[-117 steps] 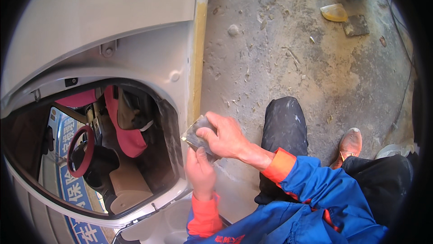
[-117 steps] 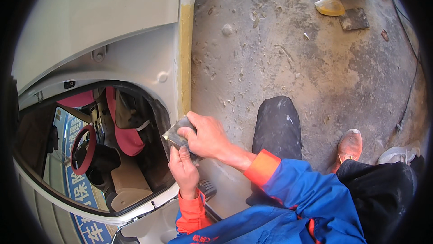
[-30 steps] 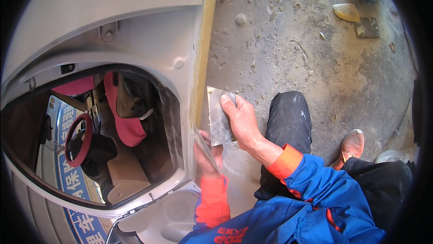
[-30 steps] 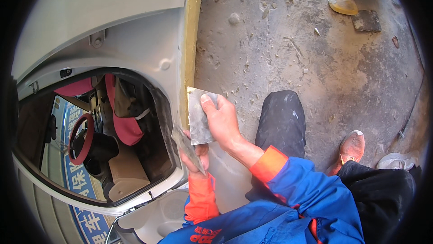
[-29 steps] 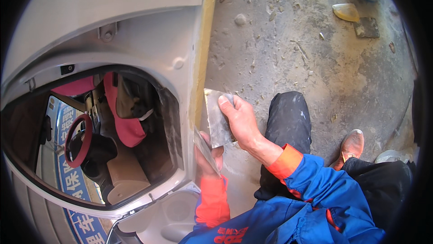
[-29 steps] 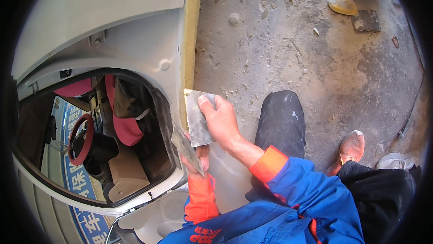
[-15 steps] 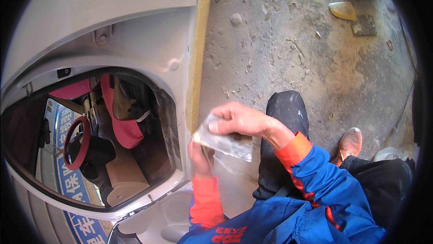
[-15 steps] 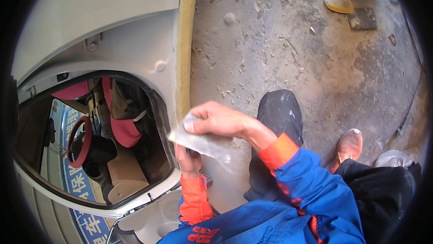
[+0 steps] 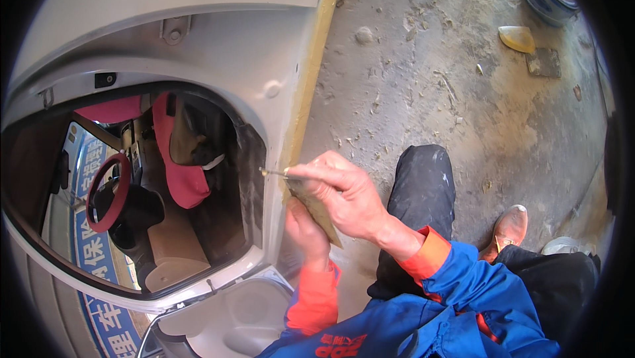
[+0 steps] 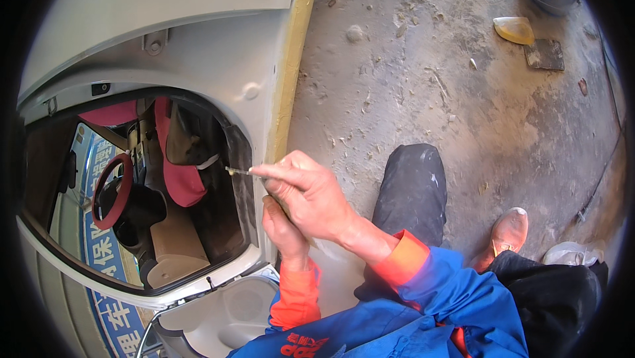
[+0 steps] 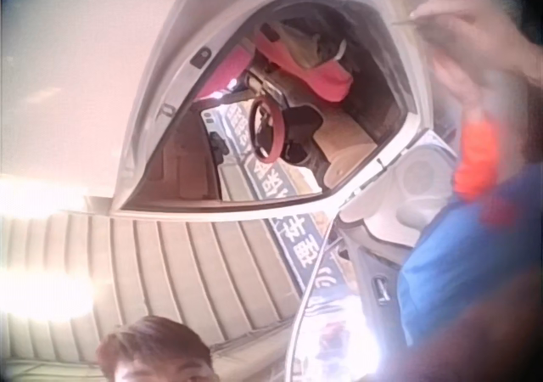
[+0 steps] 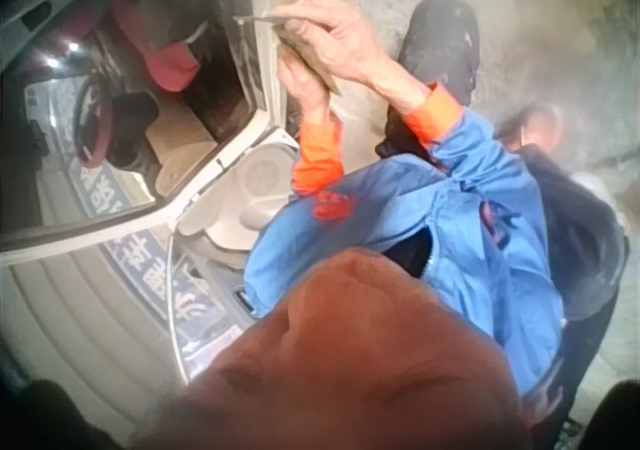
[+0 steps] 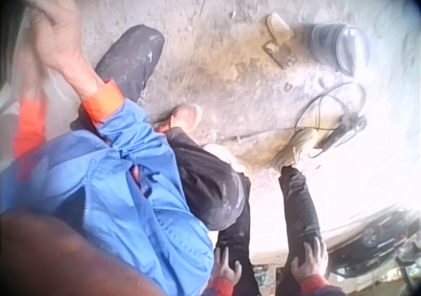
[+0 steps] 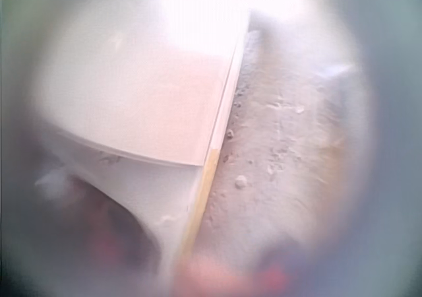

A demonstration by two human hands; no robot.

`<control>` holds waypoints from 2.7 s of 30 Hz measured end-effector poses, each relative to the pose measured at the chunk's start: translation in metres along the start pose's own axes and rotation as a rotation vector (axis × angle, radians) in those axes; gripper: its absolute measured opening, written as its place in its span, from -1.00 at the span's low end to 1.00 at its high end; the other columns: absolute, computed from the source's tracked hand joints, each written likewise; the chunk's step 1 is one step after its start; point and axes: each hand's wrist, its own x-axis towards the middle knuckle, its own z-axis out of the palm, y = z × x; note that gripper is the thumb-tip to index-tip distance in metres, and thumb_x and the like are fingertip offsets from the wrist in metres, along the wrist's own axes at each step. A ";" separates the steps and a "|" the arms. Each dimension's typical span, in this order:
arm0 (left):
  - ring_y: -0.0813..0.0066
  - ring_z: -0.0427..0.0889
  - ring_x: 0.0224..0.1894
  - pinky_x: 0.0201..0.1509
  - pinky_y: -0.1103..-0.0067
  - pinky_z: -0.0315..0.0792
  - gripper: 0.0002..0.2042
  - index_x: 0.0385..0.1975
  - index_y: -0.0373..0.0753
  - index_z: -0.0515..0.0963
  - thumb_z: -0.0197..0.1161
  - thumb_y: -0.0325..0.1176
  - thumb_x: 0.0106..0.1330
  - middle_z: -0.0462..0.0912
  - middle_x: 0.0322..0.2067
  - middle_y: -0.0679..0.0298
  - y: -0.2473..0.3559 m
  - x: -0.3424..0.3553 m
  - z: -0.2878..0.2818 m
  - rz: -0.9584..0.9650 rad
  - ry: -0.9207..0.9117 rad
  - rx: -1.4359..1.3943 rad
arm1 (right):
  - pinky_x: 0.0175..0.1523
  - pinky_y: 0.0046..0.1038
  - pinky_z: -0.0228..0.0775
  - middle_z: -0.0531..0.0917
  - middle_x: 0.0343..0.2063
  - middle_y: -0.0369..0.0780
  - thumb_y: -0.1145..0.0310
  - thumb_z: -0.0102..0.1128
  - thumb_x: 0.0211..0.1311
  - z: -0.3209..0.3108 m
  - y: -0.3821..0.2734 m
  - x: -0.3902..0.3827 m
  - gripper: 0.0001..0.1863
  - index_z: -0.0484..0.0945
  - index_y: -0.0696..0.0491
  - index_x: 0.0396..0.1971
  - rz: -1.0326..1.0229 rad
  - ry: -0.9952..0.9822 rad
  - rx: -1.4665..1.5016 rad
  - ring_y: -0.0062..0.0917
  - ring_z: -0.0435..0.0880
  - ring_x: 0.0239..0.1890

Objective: The person applies body filler to a car door using a putty knife, spreading the material along the edge and smoothing the surface. The person repeatedly scrapes filler from one knife to another and continues applying it to the door panel.

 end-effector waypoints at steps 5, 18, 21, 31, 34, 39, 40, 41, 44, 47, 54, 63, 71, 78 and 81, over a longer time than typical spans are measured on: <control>0.48 0.59 -0.10 0.00 0.52 0.48 -0.52 0.06 -0.38 0.51 -0.22 -0.07 0.67 0.63 -0.10 0.22 0.010 0.004 -0.005 0.028 0.064 -0.100 | -0.17 -0.42 0.48 0.56 -0.39 -0.20 0.51 0.25 0.29 0.001 0.005 -0.001 -0.66 0.74 -0.07 0.02 -0.042 -0.076 -0.076 -0.41 0.60 -0.30; 0.63 0.06 -0.72 -0.62 0.58 -0.06 -0.69 -0.39 -0.08 0.28 -0.08 -0.05 0.58 0.15 -0.76 0.44 -0.005 -0.014 -0.018 -0.236 -0.391 -0.715 | -0.28 -0.47 0.43 0.66 -0.41 -0.26 0.21 0.21 0.43 -0.053 0.010 0.022 -0.76 0.65 0.08 -0.24 0.254 0.038 -0.123 -0.58 0.56 -0.44; 0.61 0.11 -0.69 -0.59 0.58 -0.04 -0.68 -0.37 -0.08 0.31 -0.05 0.01 0.53 0.16 -0.72 0.46 -0.012 -0.048 0.009 -0.291 -0.524 -0.334 | -0.23 -0.57 0.36 0.61 -0.39 -0.42 0.03 0.16 0.50 -0.052 0.011 0.026 -0.58 0.65 0.15 -0.21 0.556 0.161 0.354 -0.77 0.48 -0.36; 0.59 0.45 -0.47 -0.43 0.63 0.31 -0.62 -0.12 -0.18 0.47 -0.05 0.04 0.58 0.43 -0.43 0.45 0.019 -0.001 -0.009 -0.356 -0.106 -0.531 | -0.10 -0.46 0.52 0.72 -0.32 -0.28 0.08 0.31 0.34 -0.038 0.022 0.002 -0.60 0.69 0.16 -0.14 0.511 -0.246 -0.132 -0.66 0.63 -0.22; 0.57 0.49 -0.23 -0.10 0.57 0.41 -0.72 -0.09 -0.33 0.43 -0.08 -0.21 0.66 0.53 -0.30 0.34 0.025 0.015 -0.013 0.146 0.037 0.163 | -0.09 -0.39 0.54 0.72 -0.35 -0.10 0.28 0.36 0.25 -0.055 0.040 0.011 -0.72 0.71 0.14 -0.14 0.595 0.127 -0.125 -0.35 0.70 -0.26; 0.53 0.56 -0.19 -0.10 0.54 0.47 -0.76 -0.08 -0.39 0.40 0.08 -0.29 0.59 0.61 -0.22 0.18 0.022 0.016 -0.002 0.278 0.025 0.338 | -0.32 -0.34 0.39 0.53 -0.54 -0.20 0.51 0.30 0.16 -0.055 0.043 0.017 -0.76 0.75 0.03 -0.16 -0.309 0.368 -0.531 -0.35 0.49 -0.47; 0.50 0.59 -0.15 -0.08 0.52 0.49 -0.75 -0.04 -0.39 0.41 0.09 -0.28 0.59 0.62 -0.18 0.15 0.022 0.016 0.001 0.275 0.031 0.319 | -0.35 -0.35 0.41 0.52 -0.54 -0.23 0.50 0.35 0.02 -0.046 0.038 0.012 -0.67 0.76 -0.02 -0.14 -0.399 0.275 -0.545 -0.34 0.52 -0.47; 0.47 0.62 -0.12 -0.06 0.50 0.51 -0.73 -0.01 -0.39 0.41 0.10 -0.27 0.58 0.64 -0.15 0.13 0.022 0.015 0.004 0.275 0.033 0.299 | -0.40 -0.38 0.40 0.51 -0.55 -0.28 0.46 0.38 -0.05 -0.033 0.034 0.007 -0.62 0.77 -0.07 -0.12 -0.525 0.226 -0.580 -0.38 0.53 -0.49; 0.39 0.67 -0.07 0.03 0.45 0.53 -0.60 0.17 -0.34 0.46 0.24 -0.24 0.47 0.67 -0.08 0.19 0.025 0.013 0.010 0.347 0.073 0.380 | -0.46 -0.41 0.40 0.54 -0.51 -0.34 0.53 0.37 -0.13 -0.006 0.026 -0.005 -0.49 0.74 -0.11 -0.05 -0.656 0.053 -0.613 -0.44 0.51 -0.55; 0.37 0.66 -0.14 -0.03 0.45 0.52 -0.68 0.06 -0.36 0.48 0.23 -0.26 0.48 0.67 -0.16 0.17 0.023 0.014 0.010 0.415 0.095 0.380 | -0.47 -0.42 0.39 0.55 -0.49 -0.34 0.47 0.43 -0.15 0.003 0.031 -0.006 -0.46 0.71 -0.11 -0.01 -0.652 0.130 -0.612 -0.44 0.52 -0.55; 0.47 0.56 -0.24 -0.08 0.51 0.49 -0.82 -0.15 -0.38 0.44 0.11 -0.35 0.56 0.64 -0.27 0.20 -0.001 0.015 -0.003 0.499 0.105 0.548 | -0.43 -0.40 0.44 0.58 -0.43 -0.33 0.41 0.41 -0.05 -0.012 0.049 0.007 -0.55 0.68 -0.09 -0.04 -0.563 0.191 -0.625 -0.40 0.57 -0.48; 0.32 0.59 -0.29 -0.24 0.48 0.53 -0.57 -0.03 -0.46 0.41 -0.05 -0.09 0.60 0.58 -0.23 0.06 0.073 0.124 -0.015 0.951 0.120 0.411 | -0.08 -0.49 0.49 0.68 -0.31 -0.28 0.53 0.24 0.30 -0.108 0.092 0.065 -0.84 0.68 0.05 -0.16 -0.119 0.383 -0.137 -0.55 0.65 -0.22; 0.43 0.60 -0.48 -0.32 0.52 0.50 -0.64 -0.45 -0.24 0.44 -0.11 -0.24 0.63 0.65 -0.53 0.30 0.170 0.244 0.023 1.642 0.058 0.764 | 0.13 -0.47 0.49 0.63 -0.04 -0.30 0.33 0.11 0.50 -0.155 0.123 0.081 -0.70 0.45 0.12 0.11 0.334 0.250 0.569 -0.67 0.59 -0.02; 0.38 0.38 -0.60 -0.54 0.40 0.28 -0.71 -0.65 -0.01 0.38 0.12 -0.32 0.39 0.36 -0.64 0.44 0.171 0.259 0.041 2.095 0.718 1.230 | -0.01 -0.54 0.46 0.66 -0.16 -0.34 0.30 0.24 0.40 -0.120 0.159 0.093 -0.64 0.47 0.13 0.09 0.353 0.376 0.521 -0.70 0.61 -0.16; 0.37 0.35 -0.60 -0.55 0.39 0.24 -0.68 -0.69 -0.01 0.35 0.13 -0.33 0.38 0.33 -0.64 0.42 0.163 0.267 0.043 2.019 0.676 1.059 | -0.03 -0.56 0.45 0.67 -0.21 -0.32 0.24 0.27 0.40 -0.094 0.170 0.103 -0.63 0.49 0.13 0.05 0.394 0.409 0.743 -0.71 0.60 -0.17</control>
